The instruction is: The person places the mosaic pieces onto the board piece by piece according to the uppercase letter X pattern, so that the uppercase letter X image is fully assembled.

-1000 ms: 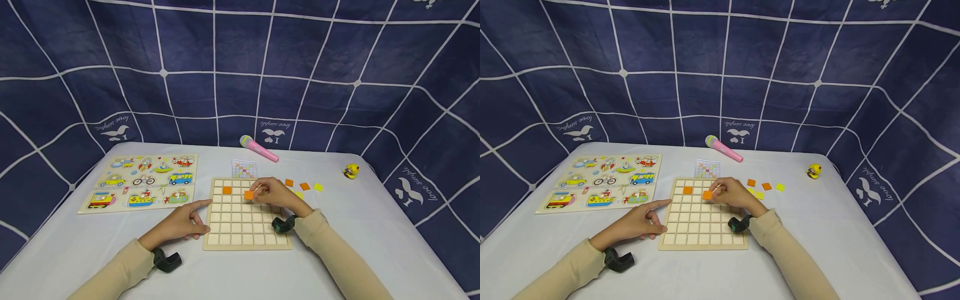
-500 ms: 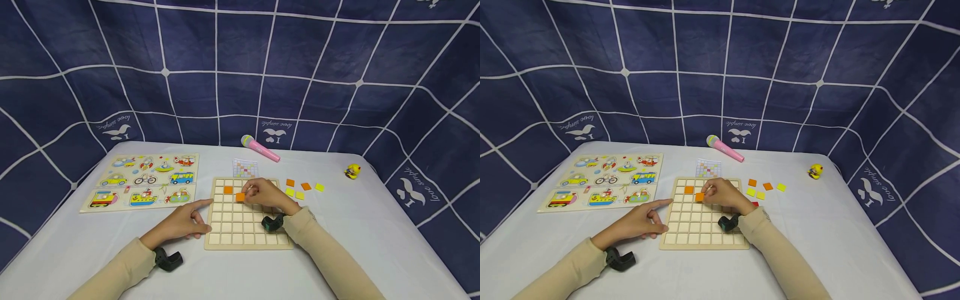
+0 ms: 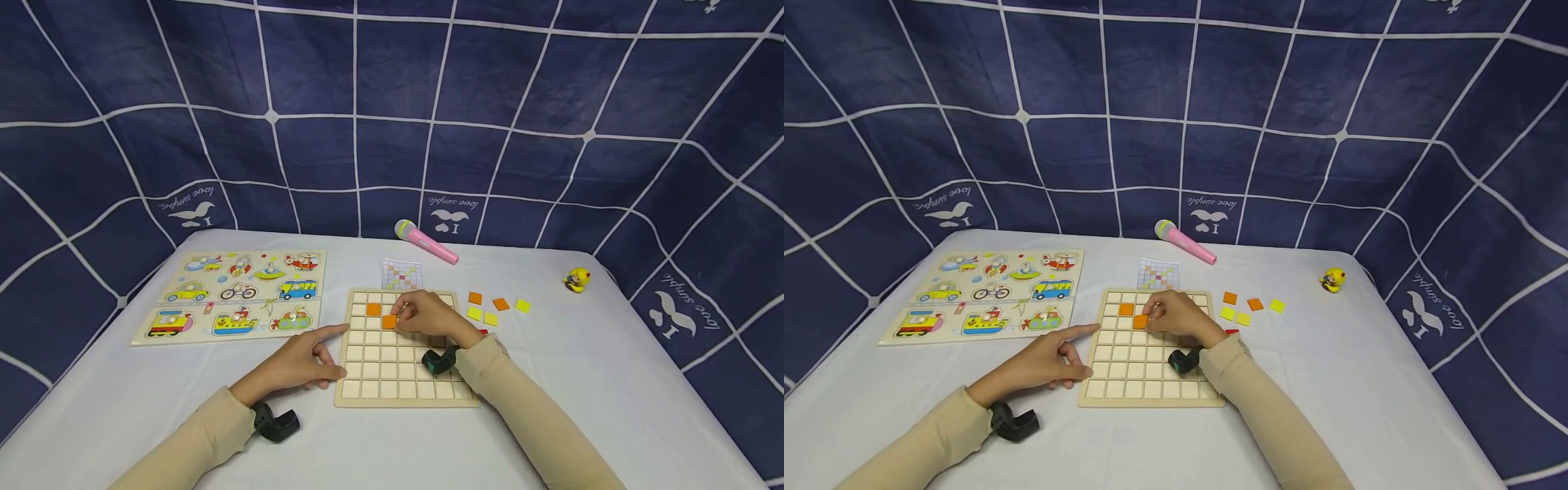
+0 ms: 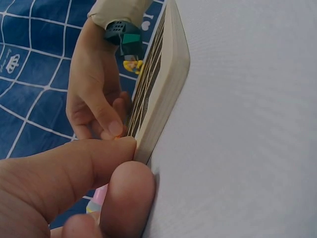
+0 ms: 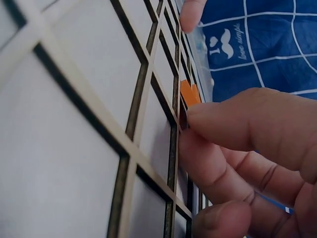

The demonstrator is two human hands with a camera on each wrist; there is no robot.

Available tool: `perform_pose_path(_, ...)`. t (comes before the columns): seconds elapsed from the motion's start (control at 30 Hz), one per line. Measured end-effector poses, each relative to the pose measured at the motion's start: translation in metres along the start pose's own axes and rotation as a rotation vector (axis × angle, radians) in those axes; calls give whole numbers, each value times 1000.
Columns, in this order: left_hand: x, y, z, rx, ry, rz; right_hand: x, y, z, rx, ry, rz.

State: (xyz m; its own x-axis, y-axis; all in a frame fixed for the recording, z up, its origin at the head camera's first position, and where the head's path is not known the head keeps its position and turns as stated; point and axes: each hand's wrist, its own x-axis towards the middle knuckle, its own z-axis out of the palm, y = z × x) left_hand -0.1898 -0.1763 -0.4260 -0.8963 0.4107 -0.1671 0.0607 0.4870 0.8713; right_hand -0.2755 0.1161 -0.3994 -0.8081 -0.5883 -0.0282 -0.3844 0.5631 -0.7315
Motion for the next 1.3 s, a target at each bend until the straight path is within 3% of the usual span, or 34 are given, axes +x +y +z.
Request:
perform_pose_path(0.2,1,0,0,7,-1,1,1,-2,0,-26,-18,24)
perform_pose_path(0.67,1,-1,0,1,-1,2,-5,1,-5,-19,-17,-8)
perform_pose_path(1.0,1,-1,0,5,-3,12,-27,15,-21,96,-20,-52)
perform_pose_path(1.3,0,0,-1,15,-4,18,-55,29,-41,146,46,-70)
